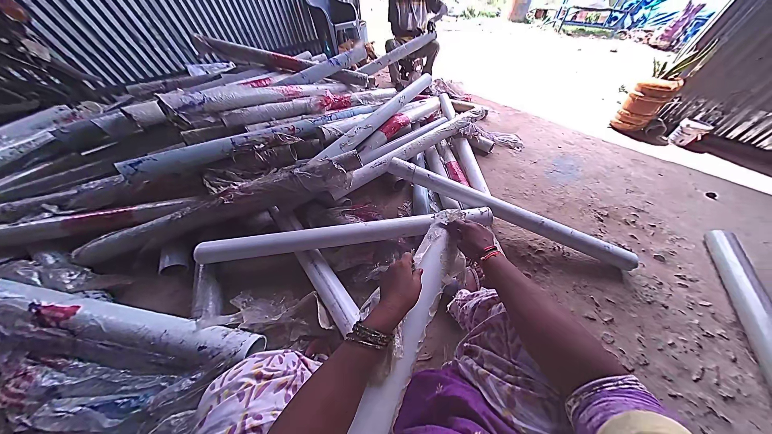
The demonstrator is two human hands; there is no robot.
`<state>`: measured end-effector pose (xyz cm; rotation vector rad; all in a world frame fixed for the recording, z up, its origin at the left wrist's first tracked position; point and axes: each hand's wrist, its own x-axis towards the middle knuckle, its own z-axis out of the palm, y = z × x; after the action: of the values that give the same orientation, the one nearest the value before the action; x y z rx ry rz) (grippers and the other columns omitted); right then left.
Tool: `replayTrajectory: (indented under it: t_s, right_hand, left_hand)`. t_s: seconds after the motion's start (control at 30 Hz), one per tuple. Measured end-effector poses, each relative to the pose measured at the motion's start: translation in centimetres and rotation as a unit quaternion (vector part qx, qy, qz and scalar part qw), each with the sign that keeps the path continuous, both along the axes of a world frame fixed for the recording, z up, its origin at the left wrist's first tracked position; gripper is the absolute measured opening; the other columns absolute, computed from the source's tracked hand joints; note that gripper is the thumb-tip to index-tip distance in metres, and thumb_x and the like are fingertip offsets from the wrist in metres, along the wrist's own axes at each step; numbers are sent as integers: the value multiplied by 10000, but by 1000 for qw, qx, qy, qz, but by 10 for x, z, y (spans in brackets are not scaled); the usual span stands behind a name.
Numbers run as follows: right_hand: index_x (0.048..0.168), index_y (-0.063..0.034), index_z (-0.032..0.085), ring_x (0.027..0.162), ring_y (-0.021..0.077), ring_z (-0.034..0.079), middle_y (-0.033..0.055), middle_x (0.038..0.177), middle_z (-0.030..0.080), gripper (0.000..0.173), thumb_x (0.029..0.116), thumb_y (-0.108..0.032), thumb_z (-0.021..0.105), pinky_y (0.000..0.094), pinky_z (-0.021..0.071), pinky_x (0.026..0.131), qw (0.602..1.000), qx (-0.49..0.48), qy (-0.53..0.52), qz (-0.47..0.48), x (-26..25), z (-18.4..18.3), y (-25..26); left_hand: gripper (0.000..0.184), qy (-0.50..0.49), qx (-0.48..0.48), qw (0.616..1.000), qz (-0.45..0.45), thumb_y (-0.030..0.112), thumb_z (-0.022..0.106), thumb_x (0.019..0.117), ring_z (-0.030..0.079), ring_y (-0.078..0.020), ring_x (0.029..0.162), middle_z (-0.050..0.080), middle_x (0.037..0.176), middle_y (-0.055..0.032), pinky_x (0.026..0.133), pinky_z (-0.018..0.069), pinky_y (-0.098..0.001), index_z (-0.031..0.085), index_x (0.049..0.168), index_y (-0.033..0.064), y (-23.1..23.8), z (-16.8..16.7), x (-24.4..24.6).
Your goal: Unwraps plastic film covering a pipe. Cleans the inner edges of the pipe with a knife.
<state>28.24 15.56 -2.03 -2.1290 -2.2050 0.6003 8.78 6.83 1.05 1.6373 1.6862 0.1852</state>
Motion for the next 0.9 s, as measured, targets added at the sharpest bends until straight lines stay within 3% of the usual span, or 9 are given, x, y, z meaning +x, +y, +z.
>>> replayTrajectory:
  t_s: [0.1,0.2,0.3,0.57,0.67,0.77,0.9]
  right_hand:
    - [1390,-140,627,1320,368,574,170,1394,629,379,1026,-144,521,601,432,1060,999,4,22,-22,6,-2,13]
    - [1363,-79,650,1334,341,568,174,1390,637,353,1059,-141,481,546,398,1130,995,-9,94,40,8,-5,7]
    - [1341,-76,666,1285,359,600,183,1331,669,340,1073,-176,483,555,410,1108,990,-17,107,88,8,-4,-5]
    - [1415,-167,620,1321,374,571,171,1395,629,431,992,-106,560,608,427,1063,999,15,31,-25,3,0,12]
    - [1389,-125,638,1350,361,548,170,1405,626,401,1003,-84,537,582,396,1115,997,-13,70,36,8,-2,13]
    - [1329,-71,673,1279,367,602,188,1323,672,330,1056,-141,499,577,407,1102,986,-19,105,131,7,-5,-1]
    - [1364,-117,653,1321,374,571,173,1368,650,367,1024,-107,515,605,410,1086,996,-13,61,61,3,3,-1]
  left_hand:
    - [343,-5,0,1000,6,174,529,1079,624,-391,1202,641,1231,-273,1035,473,-531,548,1327,-63,-2,0,-1]
    - [331,-7,2,1000,14,167,529,1076,626,-385,1198,644,1225,-267,1031,477,-528,558,1313,-62,0,-4,-5]
    - [323,-11,6,1000,19,171,534,1076,631,-379,1179,644,1207,-266,1018,482,-522,562,1296,-64,1,-5,-8]
    - [334,2,4,1000,13,179,528,1079,628,-380,1192,646,1220,-260,1028,477,-526,557,1316,-54,-4,3,-2]
    - [326,-3,3,1000,21,177,538,1075,628,-381,1188,648,1212,-258,1025,478,-527,564,1302,-54,-3,-2,-5]
    - [324,-5,3,1000,22,181,544,1073,633,-377,1176,650,1203,-259,1022,480,-524,567,1297,-53,0,-5,-8]
    - [327,-9,2,1000,16,183,542,1074,633,-379,1170,648,1201,-262,1019,478,-530,565,1299,-53,-2,-2,-4]
